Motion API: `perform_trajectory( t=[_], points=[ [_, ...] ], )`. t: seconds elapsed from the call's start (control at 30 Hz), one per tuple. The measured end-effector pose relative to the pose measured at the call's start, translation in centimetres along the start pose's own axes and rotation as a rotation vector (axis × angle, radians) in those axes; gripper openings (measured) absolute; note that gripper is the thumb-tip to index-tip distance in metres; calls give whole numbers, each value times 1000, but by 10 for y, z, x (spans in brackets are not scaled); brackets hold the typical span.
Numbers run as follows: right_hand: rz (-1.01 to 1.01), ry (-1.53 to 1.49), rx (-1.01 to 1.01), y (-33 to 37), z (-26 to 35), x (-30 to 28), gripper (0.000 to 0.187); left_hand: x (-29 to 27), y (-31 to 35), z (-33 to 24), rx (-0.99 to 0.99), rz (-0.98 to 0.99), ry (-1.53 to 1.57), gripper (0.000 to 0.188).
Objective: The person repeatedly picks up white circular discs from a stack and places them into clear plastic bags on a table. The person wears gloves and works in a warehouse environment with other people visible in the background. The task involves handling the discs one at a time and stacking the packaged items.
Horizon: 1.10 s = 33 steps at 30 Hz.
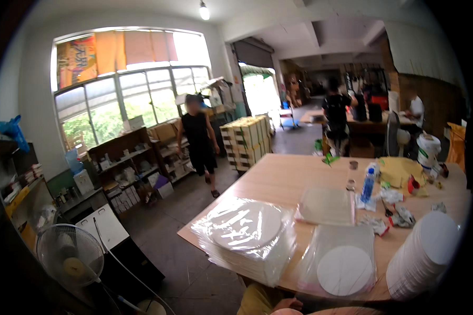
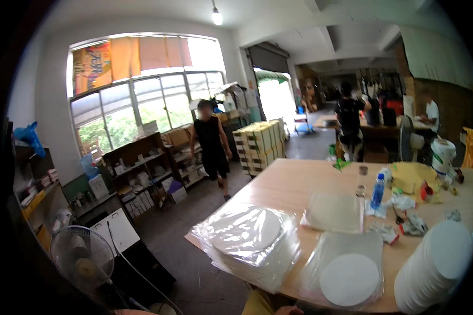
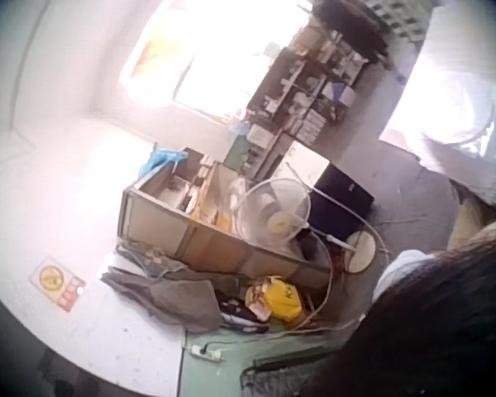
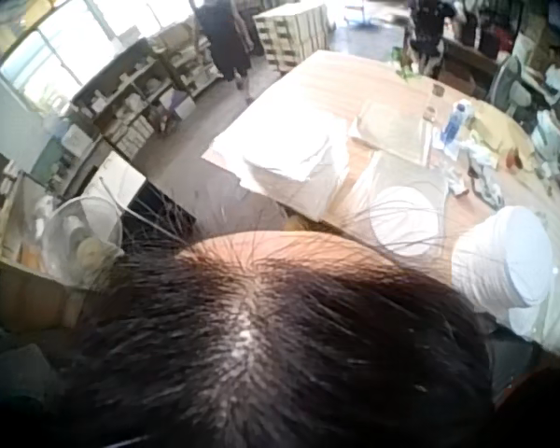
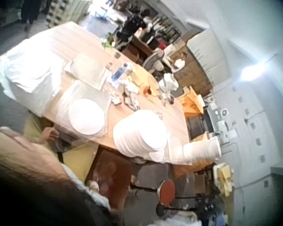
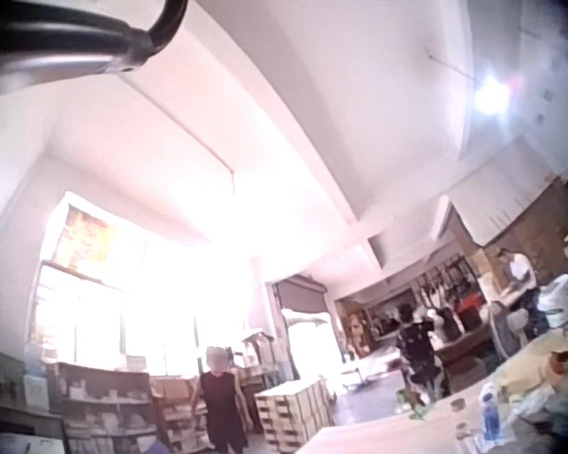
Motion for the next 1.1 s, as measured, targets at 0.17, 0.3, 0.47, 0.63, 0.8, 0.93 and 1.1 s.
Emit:
perform_trajectory(
  t=[0.17, 0.3, 0.47, 0.63, 0.8, 0.93, 1.1],
  points=[
    [-144, -249, 58, 7, 47, -85, 47, -2, 0, 0, 26, -5, 23, 42],
    [-247, -377, 96, 19, 60, -126, 60, -7, 4, 6, 26, -9, 51, 41],
    [-465, -537, 197, 40, 44, -155, 76, 6, -7, 6, 38, 43, 49, 40],
    [-537, -450, 96, 22, 60, -161, 93, -5, 32, -13, 155, -39, 46, 28],
    [-735, -131, -332, 3, 78, -196, 93, 2, 29, -20, 73, -93, 70, 30],
    [-754, -63, -532, -3, 109, -202, 70, -31, 29, -40, 364, -272, -59, 28],
    [-909, -38, -727, 0, 152, -222, 32, 6, 46, -105, 1156, -504, -1661, 46]
  ],
)
Point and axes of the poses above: each hand's wrist, its own y-axis away from the middle knuckle, its own x-axis out of the palm, z = x × y, the point moved 9 cm from there along -y, towards the middle knuckle
